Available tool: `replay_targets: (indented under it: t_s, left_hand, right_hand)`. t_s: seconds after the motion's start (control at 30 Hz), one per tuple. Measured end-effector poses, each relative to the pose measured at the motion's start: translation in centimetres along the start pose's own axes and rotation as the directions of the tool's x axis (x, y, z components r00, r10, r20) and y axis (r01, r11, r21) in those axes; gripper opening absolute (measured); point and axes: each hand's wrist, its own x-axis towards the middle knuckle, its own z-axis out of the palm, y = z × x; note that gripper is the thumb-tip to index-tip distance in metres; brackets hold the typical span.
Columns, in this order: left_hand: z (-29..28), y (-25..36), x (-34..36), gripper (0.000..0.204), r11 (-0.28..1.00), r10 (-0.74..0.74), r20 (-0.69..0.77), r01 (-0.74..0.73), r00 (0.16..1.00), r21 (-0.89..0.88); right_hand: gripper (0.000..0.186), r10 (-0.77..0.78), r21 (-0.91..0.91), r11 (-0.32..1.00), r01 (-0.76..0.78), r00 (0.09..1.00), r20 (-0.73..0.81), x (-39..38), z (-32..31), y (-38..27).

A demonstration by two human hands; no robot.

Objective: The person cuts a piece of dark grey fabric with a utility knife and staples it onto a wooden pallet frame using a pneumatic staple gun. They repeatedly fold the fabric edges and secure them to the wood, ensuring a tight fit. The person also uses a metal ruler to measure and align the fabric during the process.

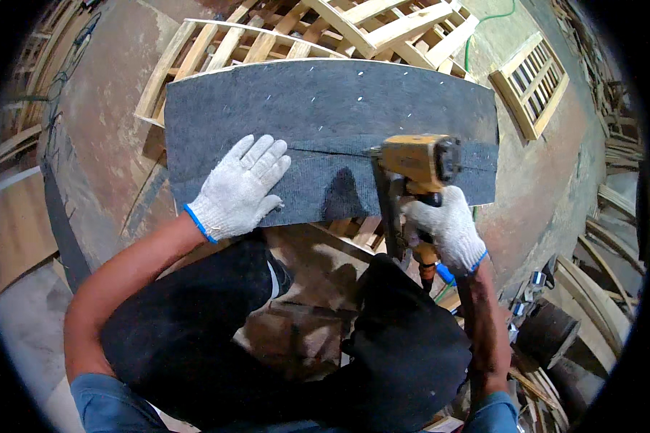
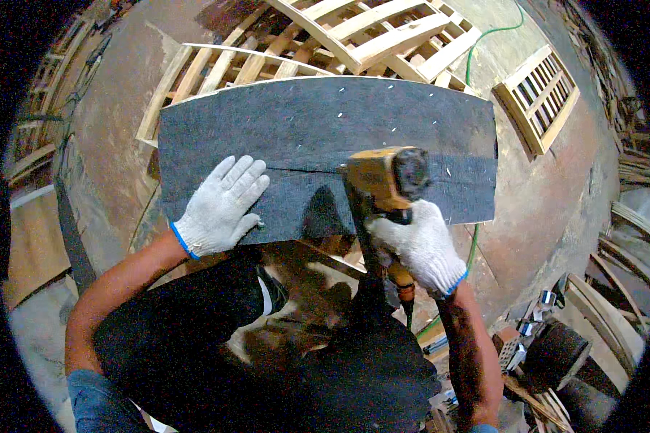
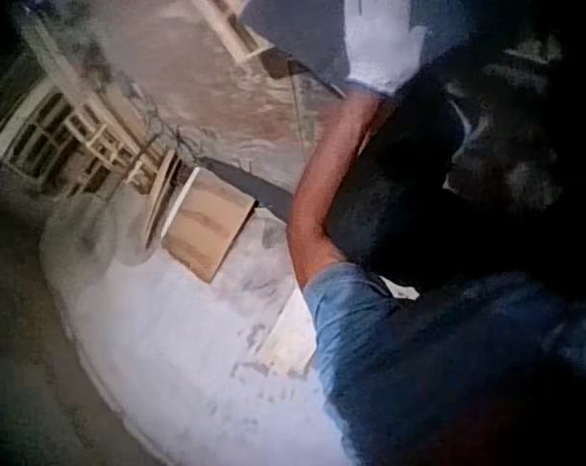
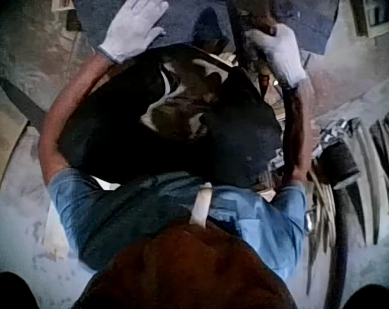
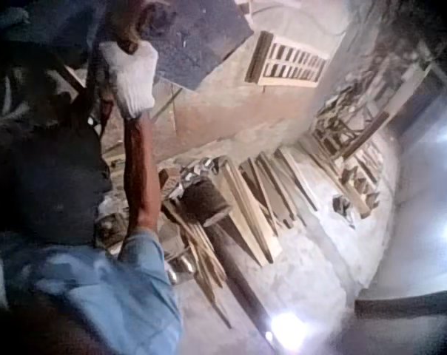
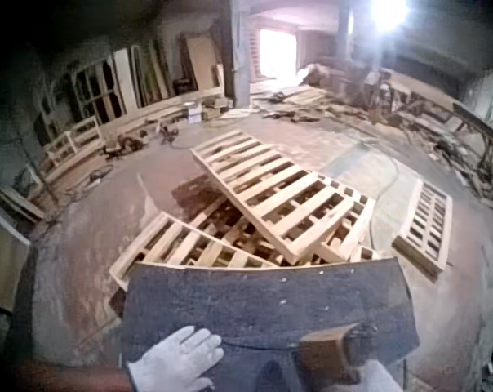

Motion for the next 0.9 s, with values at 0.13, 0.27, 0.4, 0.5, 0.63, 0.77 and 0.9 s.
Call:
replay_targets:
  t_s: [0.13,0.27,0.4,0.5,0.63,0.77,0.9]
  left_hand:
    - [0.7,-0.1,-0.7,0.067,0.998,-0.041,-0.123,0.036,0.992,-0.047]
    - [1.6,-0.3,-0.8,0.064,0.996,-0.051,-0.19,0.037,0.98,-0.079]
    - [1.8,-0.4,-1.0,0.06,0.996,-0.074,-0.185,0.062,0.98,-0.071]
    - [1.0,0.0,-0.4,0.06,0.995,-0.092,-0.131,0.089,0.987,-0.035]
    - [-0.9,2.4,3.4,0.061,0.996,-0.014,-0.214,-0.004,0.977,-0.084]
    - [1.9,6.2,9.2,0.063,0.964,0.161,-0.312,-0.216,0.937,-0.152]
    - [4.8,5.8,10.7,0.065,0.974,0.145,-0.219,-0.179,0.965,-0.142]
  right_hand:
    - [0.022,-0.077,-0.196,0.977,0.083,0.996,0.034,1.7,2.9,-2.6]
    - [0.025,-0.085,-0.247,0.965,0.092,0.996,0.036,2.8,4.3,-3.5]
    - [0.026,-0.074,-0.265,0.961,0.074,0.997,0.009,3.4,4.8,-3.3]
    - [0.028,-0.085,-0.244,0.967,0.067,0.994,-0.062,3.0,3.6,-2.5]
    - [0.027,-0.099,-0.079,0.994,0.08,0.955,-0.279,1.9,0.9,1.2]
    - [0.029,-0.057,0.032,0.997,0.075,0.922,-0.382,0.3,-0.4,2.9]
    - [0.028,0.034,0.127,0.992,0.011,0.937,-0.349,-0.5,-1.1,4.0]
